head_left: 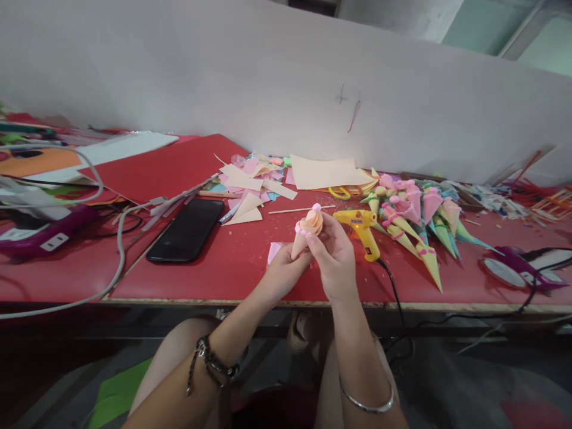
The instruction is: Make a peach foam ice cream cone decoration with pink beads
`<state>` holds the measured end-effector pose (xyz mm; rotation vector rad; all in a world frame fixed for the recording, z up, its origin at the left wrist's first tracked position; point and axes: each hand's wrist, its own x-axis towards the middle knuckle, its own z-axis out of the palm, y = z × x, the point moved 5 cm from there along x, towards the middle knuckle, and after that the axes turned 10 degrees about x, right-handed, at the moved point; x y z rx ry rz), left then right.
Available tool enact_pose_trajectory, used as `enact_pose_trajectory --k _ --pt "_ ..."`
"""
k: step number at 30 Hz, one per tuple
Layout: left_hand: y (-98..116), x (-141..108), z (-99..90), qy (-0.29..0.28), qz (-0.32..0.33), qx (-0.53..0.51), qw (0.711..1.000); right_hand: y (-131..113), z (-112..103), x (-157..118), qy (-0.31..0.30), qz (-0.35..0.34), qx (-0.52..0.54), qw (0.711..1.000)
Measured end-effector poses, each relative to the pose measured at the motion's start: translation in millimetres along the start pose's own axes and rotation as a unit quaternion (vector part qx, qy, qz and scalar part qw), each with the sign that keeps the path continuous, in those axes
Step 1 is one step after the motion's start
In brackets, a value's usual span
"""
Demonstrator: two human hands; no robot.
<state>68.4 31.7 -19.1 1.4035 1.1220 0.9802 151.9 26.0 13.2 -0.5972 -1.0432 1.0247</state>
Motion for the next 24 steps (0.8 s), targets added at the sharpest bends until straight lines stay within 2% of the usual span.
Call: enact_pose_trajectory --k 4,8,12,16,24 --pt "0.1 -0.3 1.1 -0.003 -0.002 -0.021 1.0 -0.4 0.1 -0.3 0.0 -0.01 0.002 1.0" --pt "-0.1 0.3 -0.3 0.001 -0.008 -0.089 0.996 -1.0 -1.8 0.6 -0.018 -0.024 -0.013 0.999" --pt "1.9 2.4 -6.2 0.018 -0.005 -0.168 0.986 -2.3 -4.4 1.8 -0.03 -0.047 -0.118 0.991" --pt "0.2 5.0 -11.5 0.031 -0.016 -0.193 0.981 -4.8 0.3 0.5 -0.072 -0.074 -0.218 0.97" --pt "-2.5 6.5 -14.3 0.044 -0.017 -0.2 0.979 -8.6 1.6 -0.3 -0.072 -0.098 -0.257 0.959"
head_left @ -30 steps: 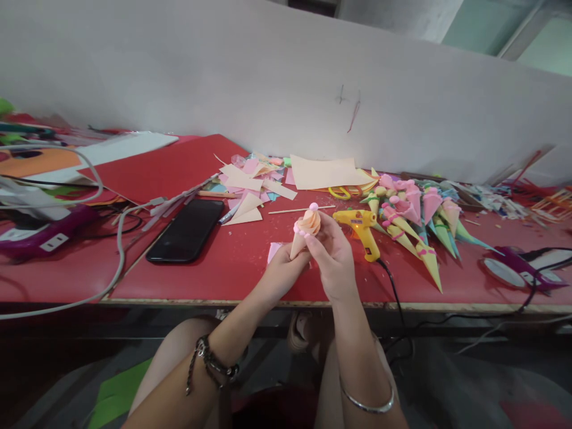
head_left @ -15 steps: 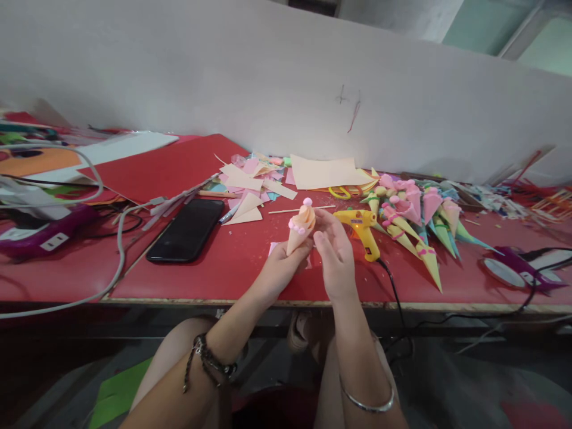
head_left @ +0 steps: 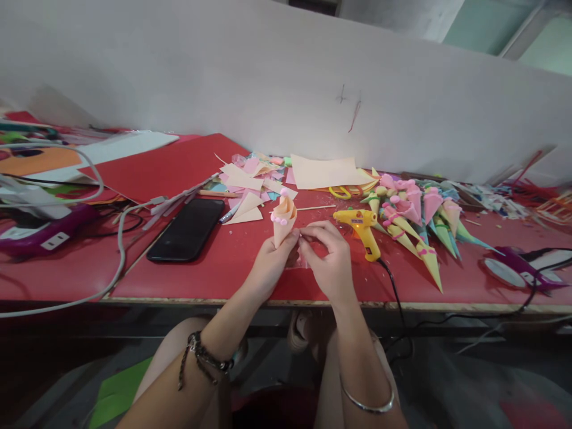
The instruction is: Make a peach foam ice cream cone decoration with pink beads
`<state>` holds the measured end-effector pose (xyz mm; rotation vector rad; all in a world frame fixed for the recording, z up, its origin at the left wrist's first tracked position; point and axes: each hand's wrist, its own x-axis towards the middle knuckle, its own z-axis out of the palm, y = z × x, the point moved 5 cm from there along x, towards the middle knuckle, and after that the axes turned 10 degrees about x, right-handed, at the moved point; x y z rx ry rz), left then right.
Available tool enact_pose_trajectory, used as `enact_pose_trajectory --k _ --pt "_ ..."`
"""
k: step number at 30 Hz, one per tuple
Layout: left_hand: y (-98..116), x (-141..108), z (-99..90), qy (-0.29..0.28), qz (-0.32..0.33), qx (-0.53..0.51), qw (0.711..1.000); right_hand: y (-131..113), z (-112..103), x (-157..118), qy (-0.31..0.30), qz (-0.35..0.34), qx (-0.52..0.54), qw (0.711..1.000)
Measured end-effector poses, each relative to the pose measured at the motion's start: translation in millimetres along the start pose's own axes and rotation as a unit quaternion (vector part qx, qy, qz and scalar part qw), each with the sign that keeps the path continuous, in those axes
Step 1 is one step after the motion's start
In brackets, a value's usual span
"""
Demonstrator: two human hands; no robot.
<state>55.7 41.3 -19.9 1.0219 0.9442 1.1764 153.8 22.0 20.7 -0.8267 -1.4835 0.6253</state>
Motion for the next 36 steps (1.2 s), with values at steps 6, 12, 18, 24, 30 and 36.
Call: enact_pose_trajectory --k 6,12,18,24,30,36 --pt "1.7 -0.6 1.4 -0.001 0.003 0.001 1.0 -1.6 -3.0 0.6 0.036 -0.015 -0.001 0.999" --pt "1.4 0.1 -0.3 -0.02 0.022 0.014 0.999 -2.6 -2.1 0.7 0.04 -0.015 0.009 0.999" --pt "7.3 -2.2 4.4 -0.031 0.031 0.004 0.999 10.5 -2.2 -1.2 0.092 0.063 0.158 0.981" --pt "6.7 -2.3 3.1 -0.008 0.002 -0.013 1.0 21.2 -7.8 -3.4 0.182 0.159 0.321 0.916" --pt "7.0 -2.0 1.4 0.008 -0.015 -0.028 0.999 22.7 -9.4 -2.1 0.175 0.167 0.314 0.918" --pt "8.4 -2.9 3.2 0.0 -0.003 -0.025 1.0 22.9 -0.5 -1.8 0.103 0.168 0.24 0.95"
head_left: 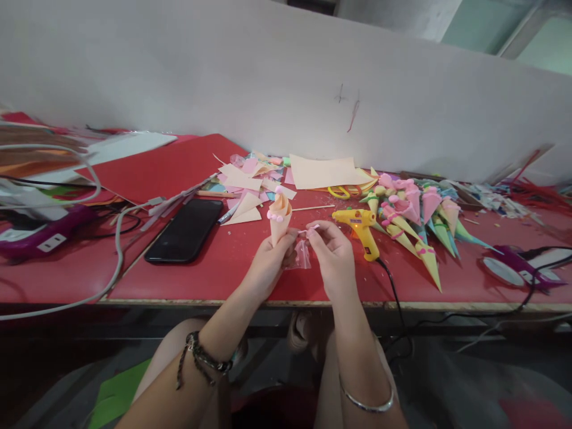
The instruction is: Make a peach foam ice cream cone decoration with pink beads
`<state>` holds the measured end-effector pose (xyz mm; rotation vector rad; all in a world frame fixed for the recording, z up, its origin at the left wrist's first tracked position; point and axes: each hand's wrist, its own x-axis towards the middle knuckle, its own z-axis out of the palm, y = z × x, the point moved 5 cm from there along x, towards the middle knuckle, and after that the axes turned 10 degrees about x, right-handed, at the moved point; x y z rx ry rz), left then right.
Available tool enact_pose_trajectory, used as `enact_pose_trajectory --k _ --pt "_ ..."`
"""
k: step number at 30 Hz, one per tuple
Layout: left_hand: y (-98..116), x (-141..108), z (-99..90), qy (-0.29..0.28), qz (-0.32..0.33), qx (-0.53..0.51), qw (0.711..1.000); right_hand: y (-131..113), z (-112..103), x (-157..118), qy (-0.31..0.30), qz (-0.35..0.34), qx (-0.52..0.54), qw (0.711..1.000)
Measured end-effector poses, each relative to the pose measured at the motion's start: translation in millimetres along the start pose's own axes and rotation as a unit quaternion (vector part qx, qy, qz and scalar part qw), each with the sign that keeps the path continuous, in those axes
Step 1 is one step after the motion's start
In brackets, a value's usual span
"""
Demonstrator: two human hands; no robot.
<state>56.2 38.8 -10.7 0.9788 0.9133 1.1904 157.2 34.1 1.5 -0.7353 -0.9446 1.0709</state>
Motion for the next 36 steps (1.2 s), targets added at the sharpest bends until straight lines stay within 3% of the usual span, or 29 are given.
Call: enact_pose_trajectory --k 6,12,20,36 --pt "-1.0 1.4 -2.0 -0.006 0.007 0.001 1.0 -1.9 5.6 -1.1 -0.073 -0.023 -0.052 0.996" --pt "-1.8 2.1 -3.0 -0.006 0.013 0.008 1.0 -7.4 6.4 -2.7 -0.059 -0.08 -0.156 0.983" --pt "-0.1 0.7 -2.2 0.007 -0.013 -0.032 0.999 -8.9 -3.4 -1.7 0.04 -0.063 -0.03 0.997" --pt "-5.3 1.6 -0.4 -0.014 -0.034 -0.045 0.998 -8.6 1.6 -2.5 0.005 -0.036 -0.061 0.997"
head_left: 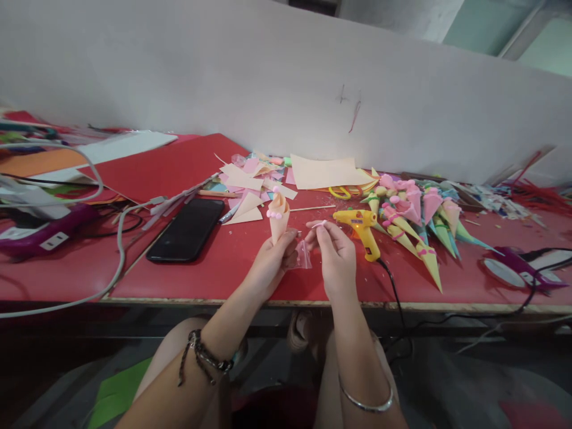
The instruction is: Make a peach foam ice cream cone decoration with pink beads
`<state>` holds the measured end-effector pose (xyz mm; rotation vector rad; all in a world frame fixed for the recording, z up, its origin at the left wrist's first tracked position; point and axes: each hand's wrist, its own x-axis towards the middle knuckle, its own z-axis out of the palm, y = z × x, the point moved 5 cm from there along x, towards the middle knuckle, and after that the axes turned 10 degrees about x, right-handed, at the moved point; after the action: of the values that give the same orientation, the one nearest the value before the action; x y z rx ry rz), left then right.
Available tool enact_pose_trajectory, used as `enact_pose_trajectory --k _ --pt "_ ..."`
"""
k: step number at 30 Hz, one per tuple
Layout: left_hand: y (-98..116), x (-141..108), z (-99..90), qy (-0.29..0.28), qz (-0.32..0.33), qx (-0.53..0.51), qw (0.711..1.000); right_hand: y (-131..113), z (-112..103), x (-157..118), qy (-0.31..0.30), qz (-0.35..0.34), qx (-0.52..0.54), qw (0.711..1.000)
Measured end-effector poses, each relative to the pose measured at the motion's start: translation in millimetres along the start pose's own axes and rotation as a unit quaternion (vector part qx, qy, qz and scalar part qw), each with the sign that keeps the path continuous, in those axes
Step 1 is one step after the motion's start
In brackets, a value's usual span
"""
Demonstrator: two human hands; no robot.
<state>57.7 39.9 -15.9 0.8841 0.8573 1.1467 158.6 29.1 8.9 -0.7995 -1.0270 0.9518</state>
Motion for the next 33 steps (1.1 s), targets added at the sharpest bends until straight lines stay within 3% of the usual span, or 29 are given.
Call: enact_pose_trajectory --k 8,19,26,33 --pt "-1.9 1.5 0.3 -0.008 -0.002 0.008 1.0 5.0 0.8 -0.1 0.003 0.015 0.022 1.0" --pt "-1.8 0.9 0.6 -0.009 0.003 0.018 1.0 10.5 -5.0 0.5 0.059 0.036 0.14 0.988" --pt "-1.5 0.0 1.1 -0.012 0.006 0.021 1.0 11.9 -2.9 0.6 0.045 0.04 0.098 0.993" --pt "-1.3 1.0 1.0 -0.012 0.012 0.025 1.0 15.2 -3.0 -0.1 0.056 0.092 0.165 0.98"
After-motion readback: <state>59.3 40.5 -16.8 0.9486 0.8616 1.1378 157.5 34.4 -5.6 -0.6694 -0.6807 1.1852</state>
